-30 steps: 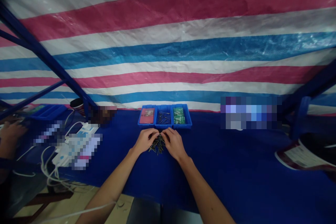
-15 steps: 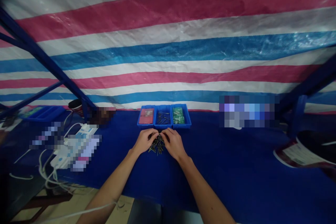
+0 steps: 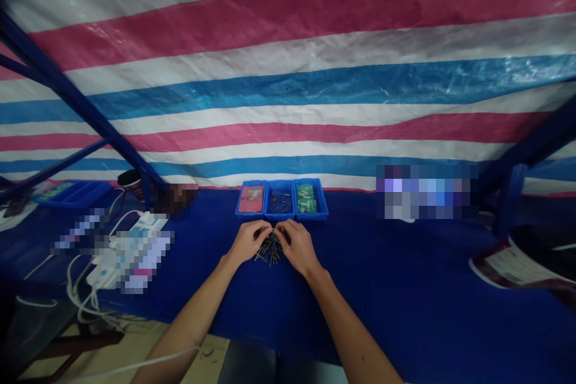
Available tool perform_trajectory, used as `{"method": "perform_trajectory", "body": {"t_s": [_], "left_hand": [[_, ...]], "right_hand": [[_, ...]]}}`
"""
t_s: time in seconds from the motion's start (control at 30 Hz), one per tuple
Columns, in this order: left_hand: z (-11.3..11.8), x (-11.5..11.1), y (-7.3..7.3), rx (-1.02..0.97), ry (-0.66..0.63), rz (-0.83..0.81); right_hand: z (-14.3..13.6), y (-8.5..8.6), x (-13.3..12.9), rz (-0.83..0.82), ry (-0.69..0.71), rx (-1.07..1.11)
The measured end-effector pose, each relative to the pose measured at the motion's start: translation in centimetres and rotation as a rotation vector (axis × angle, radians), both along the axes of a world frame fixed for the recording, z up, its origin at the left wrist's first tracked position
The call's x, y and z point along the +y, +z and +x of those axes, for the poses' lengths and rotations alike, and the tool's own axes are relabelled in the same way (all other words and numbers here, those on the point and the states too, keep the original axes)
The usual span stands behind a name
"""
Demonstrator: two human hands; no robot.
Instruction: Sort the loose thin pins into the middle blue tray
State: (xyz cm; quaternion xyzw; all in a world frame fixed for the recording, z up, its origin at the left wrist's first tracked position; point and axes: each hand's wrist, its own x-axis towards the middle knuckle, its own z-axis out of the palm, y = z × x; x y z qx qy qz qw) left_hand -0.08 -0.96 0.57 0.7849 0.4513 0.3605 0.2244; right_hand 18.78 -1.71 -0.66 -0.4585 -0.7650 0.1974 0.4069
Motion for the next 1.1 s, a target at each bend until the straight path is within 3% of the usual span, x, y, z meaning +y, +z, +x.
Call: {"method": "perform_trajectory", "body": {"t_s": [0.47, 0.87, 1.1], "left_hand": [[0.02, 0.13, -0.21, -0.002, -0.021, 0.003], [-0.09, 0.10, -0.10, -0.016, 0.000, -0.016], [-0.07, 0.10, -0.23, -0.033, 0.005, -0.012]], "right_hand": [[-0.02, -0.01, 0.12, 0.006, -0.018, -0.089], [-0.12, -0.17, 0.13, 0.036, 0.020, 0.025], [-0.17, -0.23, 0.20, 0.045, -0.007, -0.041]]}}
